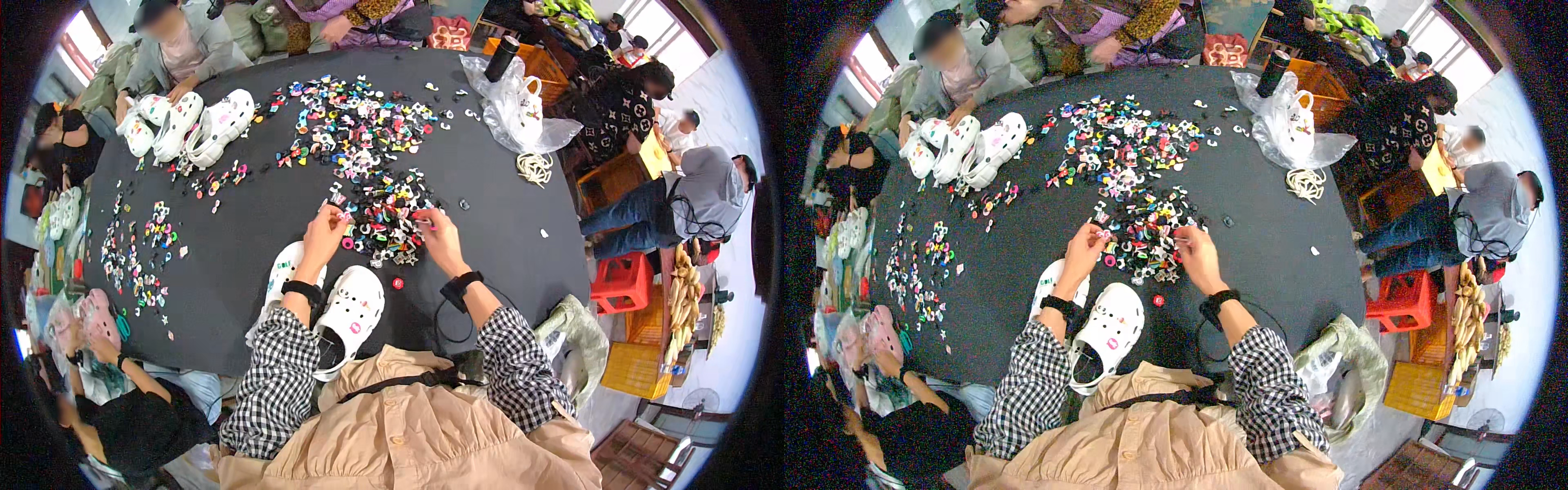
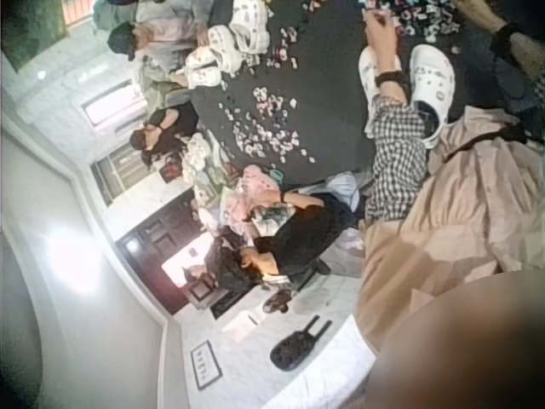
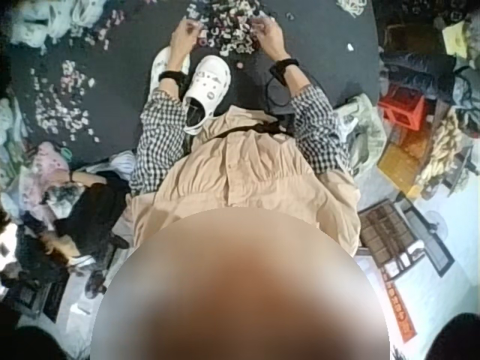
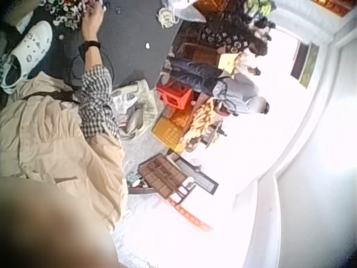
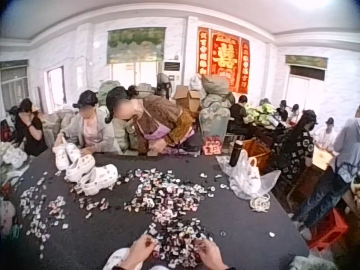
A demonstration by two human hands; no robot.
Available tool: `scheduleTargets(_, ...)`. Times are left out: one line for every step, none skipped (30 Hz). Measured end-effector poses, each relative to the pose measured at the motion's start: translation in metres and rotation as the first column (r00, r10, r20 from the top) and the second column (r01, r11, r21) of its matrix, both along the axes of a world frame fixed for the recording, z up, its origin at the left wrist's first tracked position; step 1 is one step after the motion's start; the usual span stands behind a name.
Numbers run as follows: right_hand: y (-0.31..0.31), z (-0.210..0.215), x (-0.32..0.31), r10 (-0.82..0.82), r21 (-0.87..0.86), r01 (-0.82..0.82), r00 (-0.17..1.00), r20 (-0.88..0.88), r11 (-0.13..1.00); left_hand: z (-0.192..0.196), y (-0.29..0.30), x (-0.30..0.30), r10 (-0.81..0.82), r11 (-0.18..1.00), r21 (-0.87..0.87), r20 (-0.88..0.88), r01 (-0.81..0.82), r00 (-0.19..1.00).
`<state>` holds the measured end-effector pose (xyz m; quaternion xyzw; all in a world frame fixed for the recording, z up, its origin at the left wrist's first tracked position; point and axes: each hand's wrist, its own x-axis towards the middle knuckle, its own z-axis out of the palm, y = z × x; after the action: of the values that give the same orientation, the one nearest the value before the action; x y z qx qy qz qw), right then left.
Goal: Attaching decorative charms to rubber clogs and bagging them.
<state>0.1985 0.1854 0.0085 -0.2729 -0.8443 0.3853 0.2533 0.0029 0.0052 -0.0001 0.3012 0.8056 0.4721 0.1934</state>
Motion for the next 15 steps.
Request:
scheduleTargets(-0.004, 0.001, -0.009, 0.056, -0.082, -0.054, 0.998, 0.032, 0.995, -0.003, 0.002, 0.001, 0.004, 1.000, 0.001, -0.002, -0.004, 1.000)
scheduleTargets(-0.008, 0.002, -0.019, 0.174, 0.030, -0.174, 0.985, 0.004, 0.984, -0.005, 0.003, 0.004, -0.090, 0.995, 0.040, -0.029, 0.091, 0.996)
scheduleTargets(-0.012, 0.004, -0.027, 0.291, 0.144, -0.286, 0.957, -0.010, 0.947, -0.008, 0.005, 0.008, -0.183, 0.979, 0.076, -0.059, 0.187, 0.981)
scheduleTargets(-0.010, -0.003, -0.026, 0.329, 0.228, -0.328, 0.944, 0.033, 0.917, -0.001, 0.016, 0.022, -0.253, 0.965, 0.047, -0.094, 0.258, 0.963)
scheduleTargets(-0.019, -0.003, -0.032, 0.391, 0.305, -0.392, 0.918, 0.069, 0.868, -0.004, 0.015, 0.027, -0.287, 0.951, 0.008, -0.353, 0.309, 0.890)
scheduleTargets(-0.024, -0.003, -0.034, 0.398, 0.307, -0.457, 0.886, 0.237, 0.835, -0.007, 0.016, 0.029, -0.329, 0.938, -0.014, -0.347, 0.345, 0.878)
scheduleTargets(-0.025, -0.003, -0.032, 0.401, 0.305, -0.460, 0.884, 0.240, 0.834, -0.006, 0.019, 0.034, -0.374, 0.922, -0.033, -0.336, 0.386, 0.865)
scheduleTargets(-0.026, -0.004, -0.030, 0.376, 0.353, -0.442, 0.895, 0.241, 0.824, -0.005, 0.022, 0.036, -0.403, 0.908, -0.061, -0.392, 0.414, 0.827)
scheduleTargets(-0.025, -0.004, -0.028, 0.352, 0.400, -0.423, 0.905, 0.240, 0.813, -0.004, 0.023, 0.038, -0.402, 0.909, -0.060, -0.389, 0.412, 0.829)
scheduleTargets(-0.020, -0.006, -0.024, 0.364, 0.325, -0.428, 0.900, 0.242, 0.843, 0.001, 0.025, 0.041, -0.464, 0.883, -0.123, -0.378, 0.453, 0.801)
scheduleTargets(-0.014, -0.008, -0.015, 0.362, 0.323, -0.428, 0.899, 0.246, 0.844, 0.006, 0.026, 0.044, -0.524, 0.851, -0.184, -0.363, 0.492, 0.770)
scheduleTargets(-0.009, -0.009, -0.005, 0.342, 0.308, -0.423, 0.896, 0.284, 0.852, 0.004, 0.028, 0.044, -0.582, 0.813, -0.231, -0.335, 0.535, 0.741)
scheduleTargets(-0.003, -0.009, 0.003, 0.324, 0.296, -0.418, 0.891, 0.318, 0.859, 0.003, 0.027, 0.044, -0.582, 0.813, -0.230, -0.335, 0.534, 0.741)
scheduleTargets(0.004, -0.011, 0.009, 0.316, 0.399, -0.431, 0.892, 0.322, 0.809, 0.003, 0.026, 0.045, -0.570, 0.821, -0.238, -0.329, 0.519, 0.753)
scheduleTargets(0.007, -0.014, 0.014, 0.315, 0.399, -0.430, 0.893, 0.323, 0.810, 0.002, 0.026, 0.045, -0.560, 0.828, -0.245, -0.322, 0.504, 0.764)
